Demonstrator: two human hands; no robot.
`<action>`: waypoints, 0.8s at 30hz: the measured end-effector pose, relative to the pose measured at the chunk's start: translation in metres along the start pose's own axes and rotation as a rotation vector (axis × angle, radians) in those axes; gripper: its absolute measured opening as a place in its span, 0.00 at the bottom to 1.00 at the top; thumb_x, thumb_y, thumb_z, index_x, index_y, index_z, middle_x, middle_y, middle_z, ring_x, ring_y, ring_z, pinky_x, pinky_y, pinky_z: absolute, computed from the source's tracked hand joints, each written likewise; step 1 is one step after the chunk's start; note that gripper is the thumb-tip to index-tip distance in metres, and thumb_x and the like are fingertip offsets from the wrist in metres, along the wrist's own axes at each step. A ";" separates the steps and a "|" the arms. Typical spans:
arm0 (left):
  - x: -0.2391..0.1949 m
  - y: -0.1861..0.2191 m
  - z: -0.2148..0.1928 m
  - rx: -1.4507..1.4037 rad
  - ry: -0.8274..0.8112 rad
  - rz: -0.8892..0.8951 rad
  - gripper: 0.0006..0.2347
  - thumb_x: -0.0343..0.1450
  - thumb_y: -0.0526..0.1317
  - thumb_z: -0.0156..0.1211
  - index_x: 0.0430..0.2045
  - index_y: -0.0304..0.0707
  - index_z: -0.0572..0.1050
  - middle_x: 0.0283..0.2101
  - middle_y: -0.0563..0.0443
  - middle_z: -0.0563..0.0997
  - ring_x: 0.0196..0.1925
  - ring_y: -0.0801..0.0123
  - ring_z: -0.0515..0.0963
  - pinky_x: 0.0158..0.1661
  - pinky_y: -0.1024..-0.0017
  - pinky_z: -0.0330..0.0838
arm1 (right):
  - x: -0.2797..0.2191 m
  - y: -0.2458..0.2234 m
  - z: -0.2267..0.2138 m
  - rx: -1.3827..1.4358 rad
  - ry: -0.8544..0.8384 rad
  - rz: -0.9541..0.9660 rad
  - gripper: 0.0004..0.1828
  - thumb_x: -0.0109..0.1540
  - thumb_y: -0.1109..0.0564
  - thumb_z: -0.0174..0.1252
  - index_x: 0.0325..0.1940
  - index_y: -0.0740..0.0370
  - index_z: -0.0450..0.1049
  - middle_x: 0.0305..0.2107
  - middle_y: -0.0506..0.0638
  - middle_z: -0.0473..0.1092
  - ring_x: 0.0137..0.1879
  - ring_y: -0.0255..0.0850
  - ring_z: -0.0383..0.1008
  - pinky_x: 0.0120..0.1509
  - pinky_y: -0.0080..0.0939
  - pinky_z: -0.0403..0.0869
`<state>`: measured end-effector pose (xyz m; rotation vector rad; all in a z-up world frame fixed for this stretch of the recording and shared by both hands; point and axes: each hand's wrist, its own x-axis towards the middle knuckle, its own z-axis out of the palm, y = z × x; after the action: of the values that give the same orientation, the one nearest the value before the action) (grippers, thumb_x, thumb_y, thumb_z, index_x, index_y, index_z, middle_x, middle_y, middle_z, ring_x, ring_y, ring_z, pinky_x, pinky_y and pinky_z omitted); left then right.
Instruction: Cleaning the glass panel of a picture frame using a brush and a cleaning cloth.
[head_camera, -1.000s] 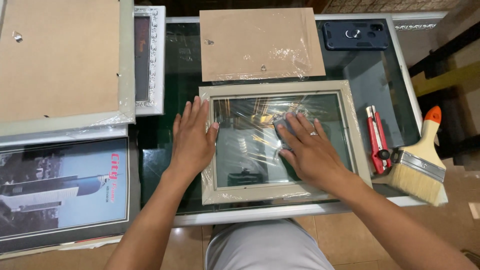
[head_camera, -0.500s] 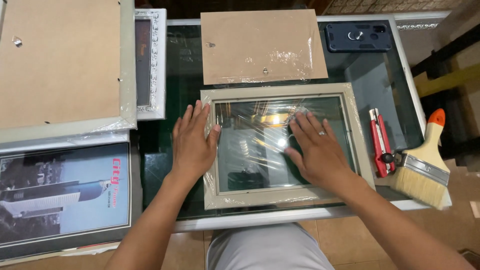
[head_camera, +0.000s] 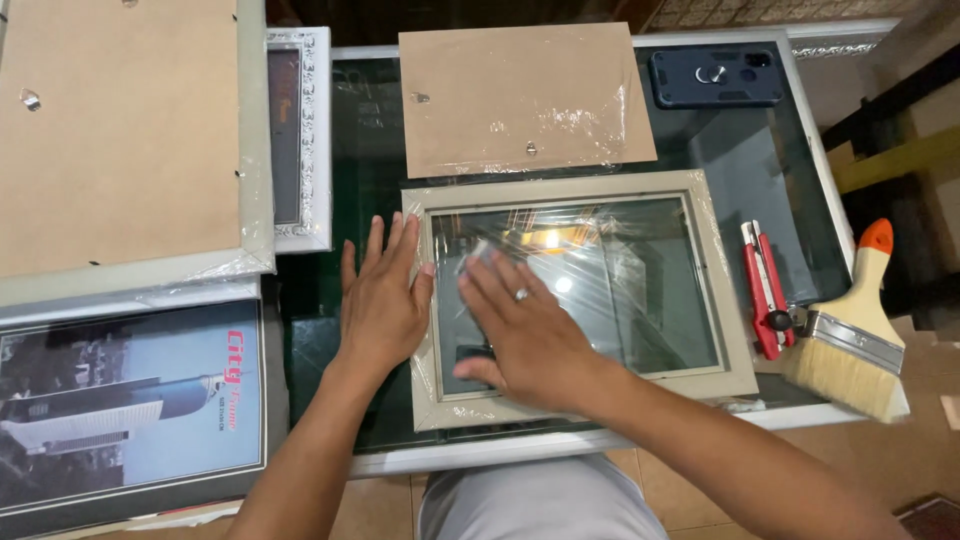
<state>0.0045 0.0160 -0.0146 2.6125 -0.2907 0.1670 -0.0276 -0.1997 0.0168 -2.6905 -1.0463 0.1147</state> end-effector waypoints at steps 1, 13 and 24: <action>0.000 0.001 -0.002 0.001 0.000 -0.001 0.24 0.80 0.46 0.43 0.73 0.38 0.58 0.75 0.36 0.60 0.79 0.46 0.51 0.71 0.39 0.37 | -0.015 0.000 -0.005 0.000 0.000 -0.001 0.57 0.63 0.20 0.42 0.76 0.72 0.52 0.73 0.71 0.49 0.79 0.69 0.43 0.79 0.69 0.46; 0.002 0.005 -0.003 0.018 0.003 0.005 0.24 0.79 0.44 0.42 0.72 0.35 0.59 0.74 0.34 0.61 0.79 0.43 0.50 0.70 0.37 0.35 | -0.019 0.035 -0.016 -0.192 0.112 0.416 0.54 0.62 0.25 0.50 0.76 0.71 0.56 0.71 0.75 0.53 0.75 0.75 0.52 0.70 0.76 0.58; 0.001 0.005 -0.011 -0.043 -0.031 -0.002 0.25 0.79 0.45 0.46 0.73 0.35 0.57 0.73 0.30 0.61 0.77 0.37 0.52 0.68 0.32 0.41 | 0.037 0.002 0.005 0.053 0.081 0.045 0.53 0.65 0.22 0.40 0.76 0.67 0.55 0.75 0.65 0.49 0.80 0.64 0.43 0.79 0.68 0.46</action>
<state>0.0032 0.0170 -0.0030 2.5749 -0.2996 0.1186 0.0003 -0.1755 0.0119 -2.6482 -0.9469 0.0411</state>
